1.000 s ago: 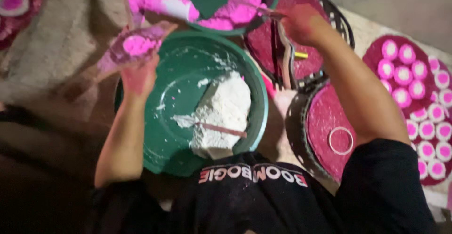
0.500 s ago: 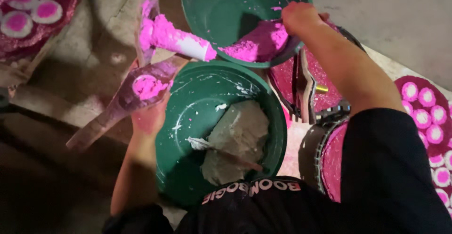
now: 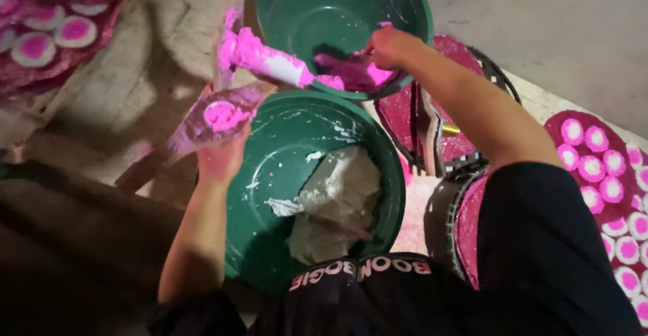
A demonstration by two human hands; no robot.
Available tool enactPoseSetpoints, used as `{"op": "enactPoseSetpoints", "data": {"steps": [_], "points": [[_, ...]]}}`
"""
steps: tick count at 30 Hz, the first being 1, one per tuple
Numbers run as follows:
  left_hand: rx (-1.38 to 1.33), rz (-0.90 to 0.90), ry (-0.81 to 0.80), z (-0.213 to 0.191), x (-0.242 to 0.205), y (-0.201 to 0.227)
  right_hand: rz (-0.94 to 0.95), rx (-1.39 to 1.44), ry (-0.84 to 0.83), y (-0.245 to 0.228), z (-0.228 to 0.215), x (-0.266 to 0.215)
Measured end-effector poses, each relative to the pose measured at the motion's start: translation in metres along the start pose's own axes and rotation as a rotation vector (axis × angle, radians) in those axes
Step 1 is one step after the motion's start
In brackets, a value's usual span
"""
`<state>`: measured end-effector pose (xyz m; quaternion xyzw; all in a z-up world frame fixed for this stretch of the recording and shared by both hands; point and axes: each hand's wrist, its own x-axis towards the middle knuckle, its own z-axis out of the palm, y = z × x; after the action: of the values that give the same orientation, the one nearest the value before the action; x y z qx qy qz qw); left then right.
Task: The person scoops pink paste into a metal ring mold, presses it down with a wooden tool, and then applies a white paste center to form layered circular decorations. The finished pieces are placed on a tray.
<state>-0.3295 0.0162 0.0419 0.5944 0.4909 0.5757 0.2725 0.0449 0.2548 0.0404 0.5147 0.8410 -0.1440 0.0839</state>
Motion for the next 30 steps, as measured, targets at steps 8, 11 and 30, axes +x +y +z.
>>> {"op": "enactPoseSetpoints", "data": {"steps": [8, 11, 30], "points": [[0.118, 0.162, 0.045, -0.002, 0.023, 0.033, -0.261, 0.704, -0.067, -0.019, -0.078, -0.195], [0.377, 0.053, -0.162, 0.041, 0.017, 0.058, -0.168, 0.865, -0.231, -0.033, -0.084, -0.248], [-0.516, -0.427, -0.402, 0.096, -0.037, 0.083, -0.064, -0.209, 0.430, -0.152, -0.061, -0.395]]}}
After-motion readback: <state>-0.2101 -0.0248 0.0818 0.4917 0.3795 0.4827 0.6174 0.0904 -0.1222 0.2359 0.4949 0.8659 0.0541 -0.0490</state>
